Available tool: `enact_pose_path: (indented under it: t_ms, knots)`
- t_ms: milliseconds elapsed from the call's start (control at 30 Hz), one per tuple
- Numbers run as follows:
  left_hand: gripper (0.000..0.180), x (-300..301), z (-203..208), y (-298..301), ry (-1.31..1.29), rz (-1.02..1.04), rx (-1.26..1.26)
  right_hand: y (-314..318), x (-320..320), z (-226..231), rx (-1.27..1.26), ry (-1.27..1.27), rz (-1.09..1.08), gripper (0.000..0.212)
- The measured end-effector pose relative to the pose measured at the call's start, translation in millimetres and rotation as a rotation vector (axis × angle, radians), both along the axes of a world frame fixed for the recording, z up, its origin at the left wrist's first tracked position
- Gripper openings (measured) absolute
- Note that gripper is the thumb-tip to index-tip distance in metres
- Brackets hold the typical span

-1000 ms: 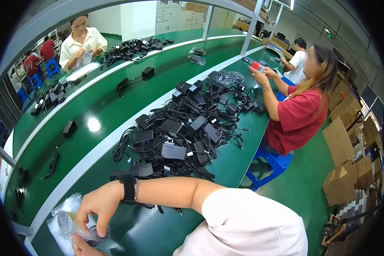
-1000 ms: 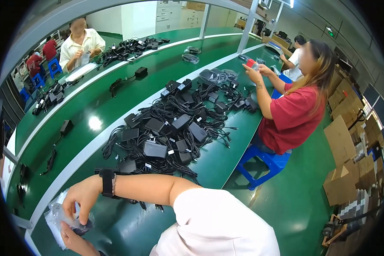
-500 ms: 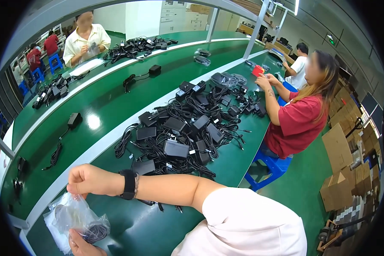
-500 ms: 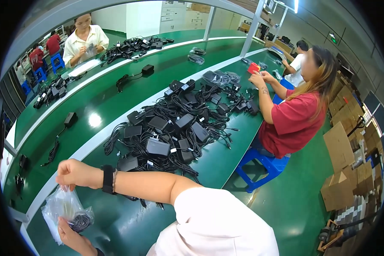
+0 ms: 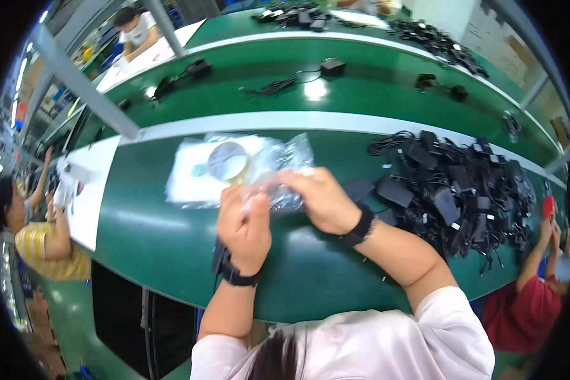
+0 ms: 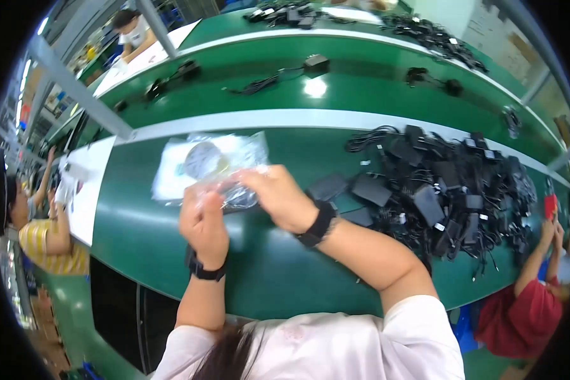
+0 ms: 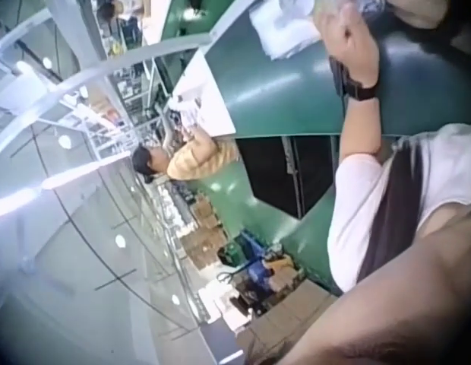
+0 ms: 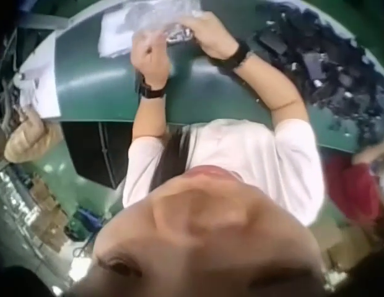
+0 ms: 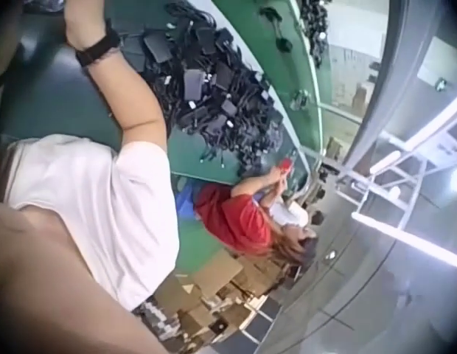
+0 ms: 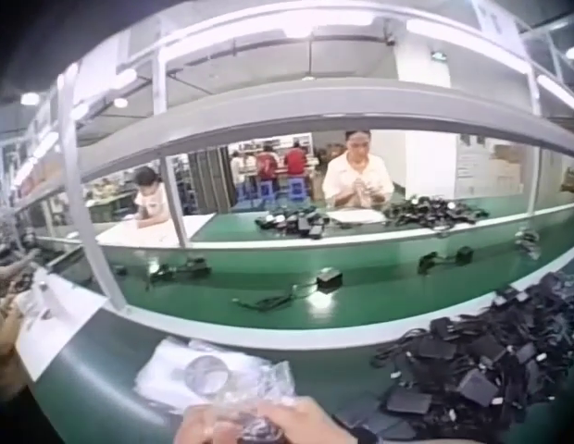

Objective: The person picks up a power adapter, wraps its cord around the body, and places it into a plastic bag before repeating the process with another adapter.

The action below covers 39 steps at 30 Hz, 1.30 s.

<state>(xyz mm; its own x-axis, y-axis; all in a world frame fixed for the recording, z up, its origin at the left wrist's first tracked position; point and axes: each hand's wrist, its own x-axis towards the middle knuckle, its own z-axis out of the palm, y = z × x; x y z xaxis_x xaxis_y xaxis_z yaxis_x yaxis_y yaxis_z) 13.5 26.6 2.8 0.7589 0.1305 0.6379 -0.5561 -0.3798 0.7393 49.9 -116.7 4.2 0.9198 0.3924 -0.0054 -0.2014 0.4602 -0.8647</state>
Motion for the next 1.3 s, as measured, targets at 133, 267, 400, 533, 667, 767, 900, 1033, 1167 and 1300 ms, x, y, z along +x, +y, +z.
enact_pose_path:
  t_ms: [133, 267, 400, 533, 667, 767, 900, 1033, 1167, 1300]
  knots:
    - [0.017, 6, 5, -5, 0.062, -0.053, -0.32, 6, 5, -1, -0.293, -0.389, -0.163, 0.023]
    - [0.02, 12, -7, 12, 0.127, -0.034, -0.039, 2, 3, 6, -0.453, -0.673, -0.258, 0.023]
    - [0.025, 16, -11, 8, 0.268, -0.096, -0.41, 7, 0, 15, -0.262, -0.429, -0.154, 0.023]
    - [0.028, 14, -1, 9, 0.543, -0.381, -0.816, 6, -4, 9, -0.245, -0.388, -0.161, 0.025]
    - [0.027, 11, -3, 5, 0.445, -0.234, -0.757, -1, -6, 17, -0.379, -0.413, -0.016, 0.029]
    - [0.025, 13, -2, 8, 0.383, -0.132, -0.705, -10, -5, 31, -0.5, -0.506, 0.122, 0.047]
    - [0.024, 6, 9, 2, 0.277, -0.014, -0.389, -21, -1, 44, -0.218, 0.097, 0.259, 0.049]
    - [0.034, 16, -4, 16, 0.54, -0.299, -0.96, -35, 17, 50, -0.277, 0.224, 0.403, 0.047]
    - [0.039, 16, 8, 20, 0.631, -0.107, -0.796, -96, 100, 39, -0.536, -0.036, 0.064, 0.04]
    - [0.035, 3, 3, 6, 0.333, -0.054, -0.533, -219, 236, -6, -1.433, -0.434, -0.591, 0.027]
